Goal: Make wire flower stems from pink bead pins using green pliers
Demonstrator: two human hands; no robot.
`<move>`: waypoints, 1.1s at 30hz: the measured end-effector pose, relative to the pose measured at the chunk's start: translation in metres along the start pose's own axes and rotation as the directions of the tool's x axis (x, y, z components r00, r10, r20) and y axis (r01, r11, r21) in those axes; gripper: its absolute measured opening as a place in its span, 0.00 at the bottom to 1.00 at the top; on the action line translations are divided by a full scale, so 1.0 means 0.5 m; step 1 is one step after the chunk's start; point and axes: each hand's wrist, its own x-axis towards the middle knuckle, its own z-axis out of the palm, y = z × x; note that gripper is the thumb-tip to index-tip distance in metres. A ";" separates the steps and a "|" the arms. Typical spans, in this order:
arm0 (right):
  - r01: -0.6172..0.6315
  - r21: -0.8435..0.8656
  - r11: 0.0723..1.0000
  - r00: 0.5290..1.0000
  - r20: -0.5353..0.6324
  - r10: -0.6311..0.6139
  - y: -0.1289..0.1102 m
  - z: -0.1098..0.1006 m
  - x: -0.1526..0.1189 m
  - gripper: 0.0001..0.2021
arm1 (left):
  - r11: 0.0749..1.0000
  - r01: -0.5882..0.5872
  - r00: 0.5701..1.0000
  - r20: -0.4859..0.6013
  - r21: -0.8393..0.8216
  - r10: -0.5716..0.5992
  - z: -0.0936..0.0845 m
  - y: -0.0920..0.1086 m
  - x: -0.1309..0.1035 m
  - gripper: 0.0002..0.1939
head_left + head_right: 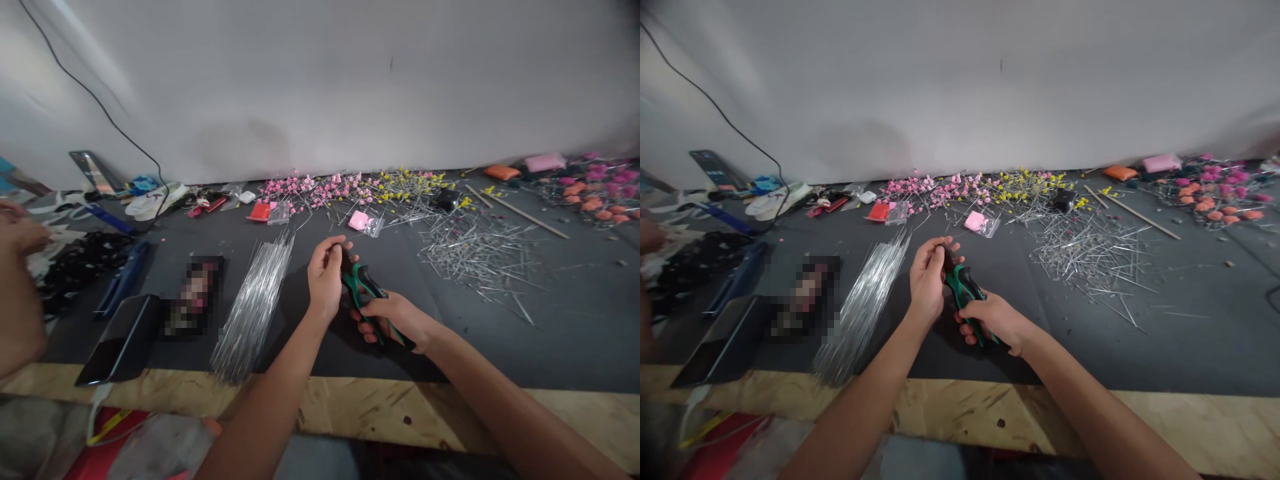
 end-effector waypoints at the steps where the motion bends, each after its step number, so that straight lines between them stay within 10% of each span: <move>1: 0.003 -0.006 1.000 1.000 0.000 -0.003 0.000 0.001 0.000 0.11 | 0.997 -0.034 0.999 -0.037 0.073 0.036 -0.003 0.000 0.002 0.11; 14: 0.107 -0.301 0.948 0.984 -0.102 -0.144 -0.016 0.010 -0.018 0.13 | 0.860 -0.132 0.960 -0.154 0.494 0.236 -0.025 0.016 0.015 0.11; 33: 0.117 -0.284 0.952 0.985 -0.091 -0.148 -0.023 0.006 -0.028 0.24 | 0.943 -0.130 0.957 -0.209 0.306 0.199 -0.024 0.010 0.020 0.10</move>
